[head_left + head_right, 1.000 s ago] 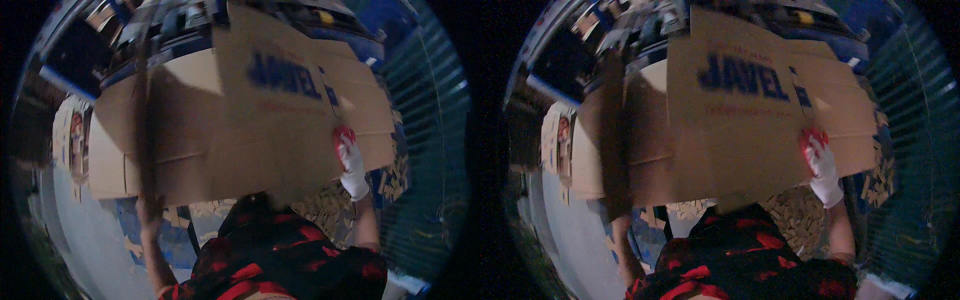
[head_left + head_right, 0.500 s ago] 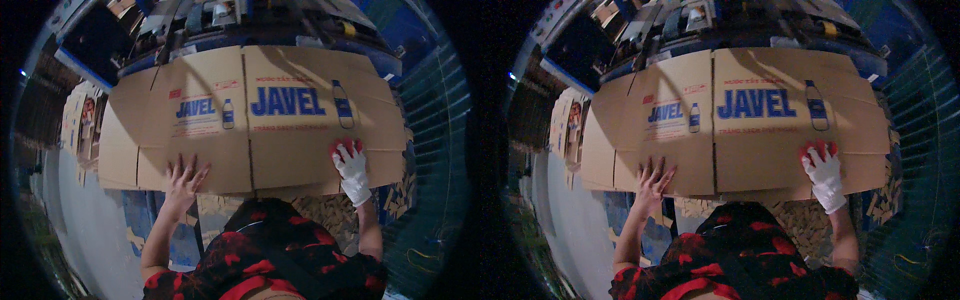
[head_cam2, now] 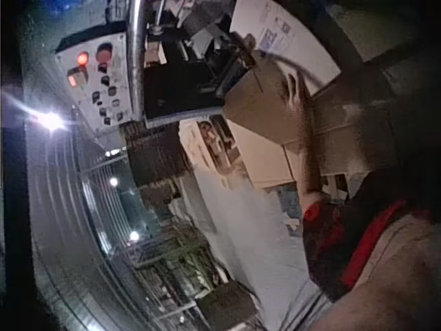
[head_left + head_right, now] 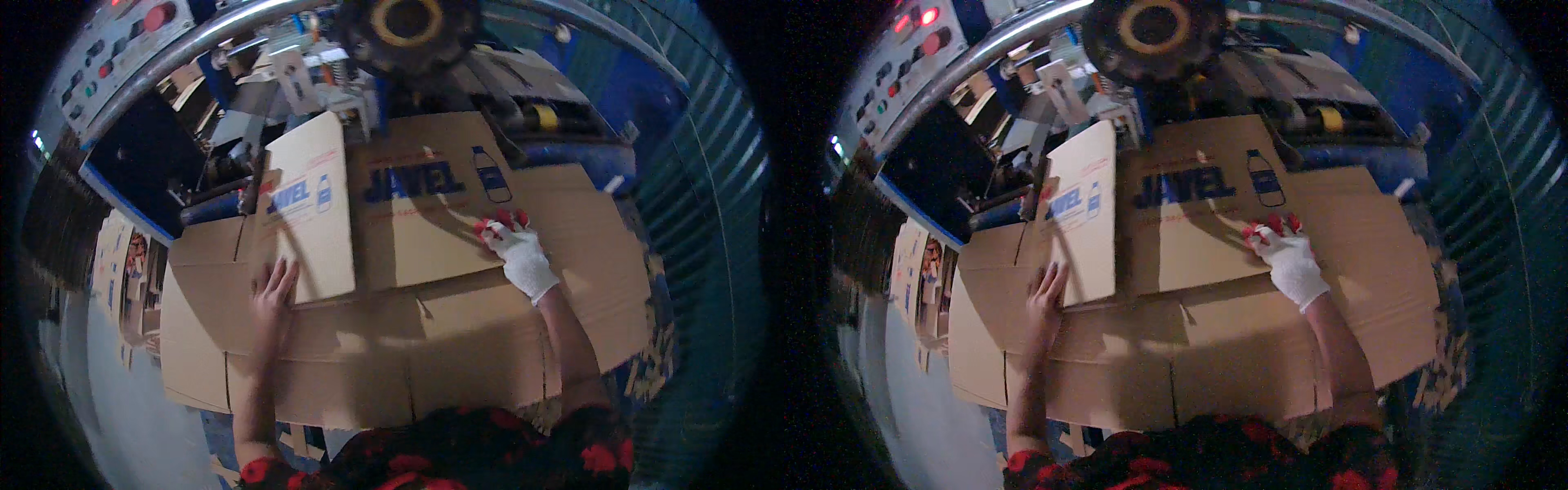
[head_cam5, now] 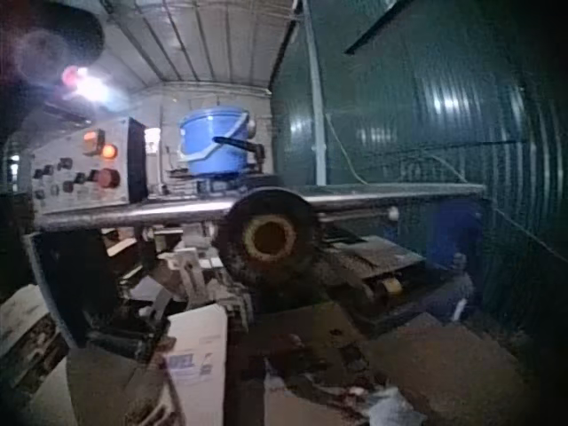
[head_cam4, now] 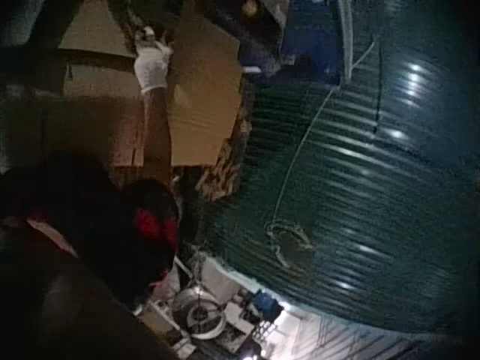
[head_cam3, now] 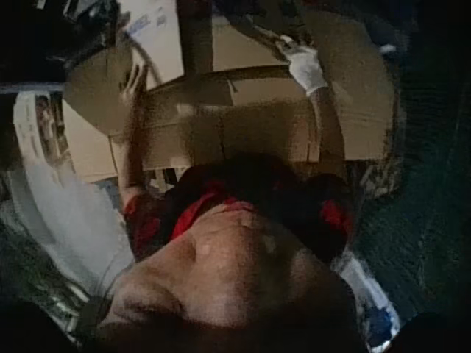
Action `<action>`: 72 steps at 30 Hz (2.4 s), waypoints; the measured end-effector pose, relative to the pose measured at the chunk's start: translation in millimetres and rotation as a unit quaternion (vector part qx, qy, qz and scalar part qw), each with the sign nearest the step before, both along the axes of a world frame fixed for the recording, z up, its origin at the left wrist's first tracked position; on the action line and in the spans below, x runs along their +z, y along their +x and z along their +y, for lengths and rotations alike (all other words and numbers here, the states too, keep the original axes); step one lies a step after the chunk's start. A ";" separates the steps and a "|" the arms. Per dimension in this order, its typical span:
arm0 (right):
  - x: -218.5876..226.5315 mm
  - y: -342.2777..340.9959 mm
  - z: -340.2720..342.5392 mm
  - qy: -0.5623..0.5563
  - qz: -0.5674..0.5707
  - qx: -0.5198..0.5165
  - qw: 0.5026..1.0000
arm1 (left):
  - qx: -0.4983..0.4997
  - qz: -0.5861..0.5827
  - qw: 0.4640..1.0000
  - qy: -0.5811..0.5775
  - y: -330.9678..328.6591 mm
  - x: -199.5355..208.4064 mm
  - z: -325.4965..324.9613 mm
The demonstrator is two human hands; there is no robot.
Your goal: The person repeatedly folds flat cardboard boxes labeled 'JAVEL' on a conveyor belt, aligning flaps and creasing edges by hand. The person handles each box one at a time, folding and placing it back on the belt.
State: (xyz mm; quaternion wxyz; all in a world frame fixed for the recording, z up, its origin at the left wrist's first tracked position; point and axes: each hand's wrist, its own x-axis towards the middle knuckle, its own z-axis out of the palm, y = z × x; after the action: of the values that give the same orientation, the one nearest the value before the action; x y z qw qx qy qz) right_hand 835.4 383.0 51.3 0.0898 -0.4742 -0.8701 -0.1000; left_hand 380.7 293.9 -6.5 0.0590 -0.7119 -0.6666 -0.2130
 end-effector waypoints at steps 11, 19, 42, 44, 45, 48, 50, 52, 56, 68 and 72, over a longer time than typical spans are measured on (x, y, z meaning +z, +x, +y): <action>16.0 25.3 136.1 0.082 0.106 0.002 0.991 | 0.161 0.121 0.979 0.026 -46.3 12.6 107.7; -19.8 202.9 -98.1 -0.007 0.031 -0.393 0.919 | 0.608 -0.047 0.775 -0.168 -231.8 21.5 -188.0; -18.3 181.2 -213.8 0.001 0.886 -0.102 0.452 | 0.405 -0.429 0.799 -0.117 -310.4 -34.3 -228.3; -50.5 156.3 -208.4 -0.062 0.885 -0.105 0.450 | 0.409 -0.417 0.808 -0.079 -309.5 -28.7 -218.8; -55.3 135.6 -205.8 -0.083 0.878 -0.115 0.457 | 0.402 -0.436 0.804 -0.048 -300.9 -24.7 -213.3; -29.8 75.0 -196.4 -0.086 0.872 -0.162 0.454 | 0.400 -0.496 0.769 0.047 -289.1 -25.2 -226.3; -18.3 85.0 -191.8 -0.105 0.850 -0.174 0.486 | 0.401 -0.543 0.729 0.117 -299.0 -31.2 -237.1; 9.2 93.8 -195.9 -0.108 0.864 -0.193 0.453 | 0.395 -0.599 0.683 0.138 -243.8 -17.3 -226.2; 44.0 124.5 -194.4 -0.181 0.866 -0.154 0.439 | 0.458 -0.617 0.588 0.254 -193.8 -8.2 -226.9; 57.9 134.7 -183.7 -0.095 0.485 -0.248 0.833 | 0.207 -0.636 0.715 0.203 -102.1 37.6 -222.2; -42.0 105.7 -185.9 -0.027 0.222 -0.098 0.970 | 0.076 -0.498 0.857 0.106 -1.4 47.0 -209.4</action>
State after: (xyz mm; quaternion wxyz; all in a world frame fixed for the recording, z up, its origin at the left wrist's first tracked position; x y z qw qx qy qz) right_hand 941.1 197.1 9.3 0.2579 -0.5694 -0.7802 0.0229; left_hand 379.3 84.5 40.5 -0.1894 -0.4470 -0.6326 -0.6033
